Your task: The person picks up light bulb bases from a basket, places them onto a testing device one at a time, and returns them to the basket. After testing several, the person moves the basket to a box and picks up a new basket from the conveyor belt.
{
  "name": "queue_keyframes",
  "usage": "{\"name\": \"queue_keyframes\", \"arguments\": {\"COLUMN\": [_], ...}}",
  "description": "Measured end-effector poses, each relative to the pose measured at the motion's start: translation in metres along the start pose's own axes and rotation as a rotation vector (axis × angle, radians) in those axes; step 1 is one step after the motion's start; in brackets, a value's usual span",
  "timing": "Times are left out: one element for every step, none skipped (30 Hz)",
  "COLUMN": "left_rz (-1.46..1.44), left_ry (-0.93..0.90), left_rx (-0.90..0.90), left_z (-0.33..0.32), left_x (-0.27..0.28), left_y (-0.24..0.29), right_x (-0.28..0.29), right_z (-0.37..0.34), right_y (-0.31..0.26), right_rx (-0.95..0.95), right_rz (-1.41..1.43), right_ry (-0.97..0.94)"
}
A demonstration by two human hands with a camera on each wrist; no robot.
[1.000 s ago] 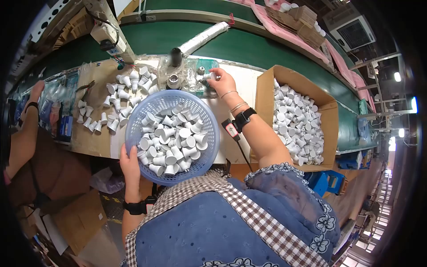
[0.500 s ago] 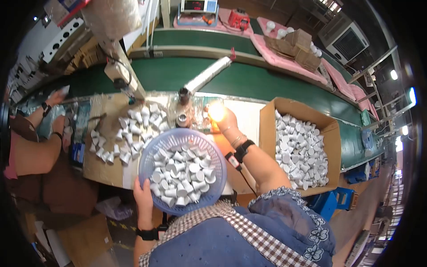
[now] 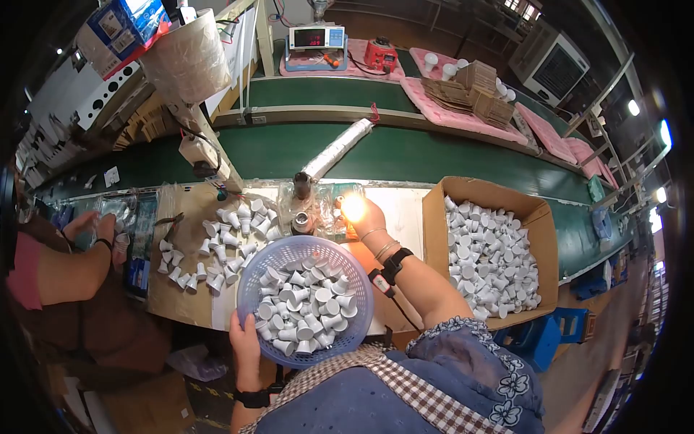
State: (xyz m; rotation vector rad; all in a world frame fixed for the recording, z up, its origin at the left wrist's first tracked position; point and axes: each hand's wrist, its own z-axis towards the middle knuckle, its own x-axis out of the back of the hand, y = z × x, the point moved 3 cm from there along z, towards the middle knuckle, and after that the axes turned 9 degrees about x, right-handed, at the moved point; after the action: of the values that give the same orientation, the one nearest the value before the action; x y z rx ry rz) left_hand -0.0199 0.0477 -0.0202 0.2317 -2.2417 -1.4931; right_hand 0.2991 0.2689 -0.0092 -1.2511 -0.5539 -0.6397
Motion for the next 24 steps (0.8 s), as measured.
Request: {"name": "queue_keyframes", "arguments": {"left_rz": [0.004, 0.01, 0.013, 0.055, 0.109, 0.102, 0.086, 0.047, 0.0, 0.001, -0.016, -0.035, -0.038, -0.032, -0.024, -0.024, -0.048, -0.072, -0.072, -0.069, -0.065, -0.065, -0.069, -0.072], "left_ry": [-0.009, -0.013, 0.003, 0.051, 0.095, 0.077, 0.059, 0.029, -0.002, 0.003, 0.008, 0.013, 0.017, 0.005, -0.008, -0.007, -0.008, -0.008, -0.006, -0.012, -0.02, -0.021, -0.027, -0.033], "left_rx": [-0.011, -0.017, -0.002, -0.039, -0.058, -0.033, -0.023, -0.013, -0.014, -0.006, -0.021, -0.036, -0.029, -0.027, -0.018, 0.003, -0.001, -0.009, 0.004, -0.018, -0.042, -0.034, -0.029, -0.026], "left_z": [0.001, 0.001, 0.003, 0.006, 0.0, -0.004, -0.001, -0.001, -0.001, 0.002, 0.002, 0.001, 0.002, 0.001, -0.002, -0.005, -0.005, -0.003, -0.002, -0.002, -0.002, -0.002, -0.002, -0.001], "left_x": [0.0, 0.001, 0.0, -0.002, 0.001, 0.003, 0.002, 0.002, 0.001, -0.001, -0.001, -0.001, -0.001, -0.001, 0.0, 0.0, 0.0, -0.001, -0.001, -0.001, -0.001, -0.001, -0.001, -0.001], "left_y": [-0.002, -0.005, -0.007, -0.007, -0.008, -0.006, -0.002, 0.0, 0.001, -0.001, -0.004, -0.006, -0.004, 0.0, 0.002, 0.001, 0.003, 0.004, 0.004, 0.004, 0.003, 0.002, 0.001, 0.001], "right_x": [-0.003, 0.001, 0.003, 0.005, 0.004, 0.004, 0.004, -0.002, -0.016, -0.027, -0.042, -0.056, -0.066, -0.068, -0.07, -0.073, -0.066, -0.06, -0.056, -0.052, -0.048, -0.05, -0.051, -0.057], "right_z": [-0.001, 0.0, 0.005, 0.008, 0.013, 0.014, 0.016, 0.017, 0.016, 0.016, 0.015, 0.015, 0.017, 0.018, 0.016, 0.015, 0.01, 0.005, -0.003, -0.012, -0.021, -0.033, -0.043, -0.05], "right_y": [0.009, 0.005, 0.0, -0.004, -0.01, -0.034, -0.063, -0.082, -0.096, -0.112, -0.125, -0.131, -0.135, -0.141, -0.144, -0.141, -0.145, -0.147, -0.147, -0.152, -0.154, -0.151, -0.153, -0.15], "right_rx": [0.064, -0.028, -0.052, -0.093, -0.051, -0.081, -0.078, -0.088, -0.182, -0.24, -0.259, -0.276, -0.289, -0.235, -0.188, -0.147, -0.115, -0.065, -0.018, 0.125, 0.267, 0.474, 0.613, 0.633], "right_rz": [-0.124, -0.03, 0.019, 0.105, 0.258, 0.54, 0.615, 0.715, 0.87, 0.922, 1.03, 1.094, 1.155, 1.091, 1.027, 0.983, 0.868, 0.74, 0.614, 0.444, 0.273, 0.192, 0.109, 0.035], "right_ry": [0.02, 0.016, 0.046, 0.038, -0.01, -0.078, -0.221, -0.316, -0.407, -0.491, -0.527, -0.538, -0.55, -0.562, -0.575, -0.601, -0.61, -0.631, -0.65, -0.685, -0.715, -0.739, -0.731, -0.704]}}
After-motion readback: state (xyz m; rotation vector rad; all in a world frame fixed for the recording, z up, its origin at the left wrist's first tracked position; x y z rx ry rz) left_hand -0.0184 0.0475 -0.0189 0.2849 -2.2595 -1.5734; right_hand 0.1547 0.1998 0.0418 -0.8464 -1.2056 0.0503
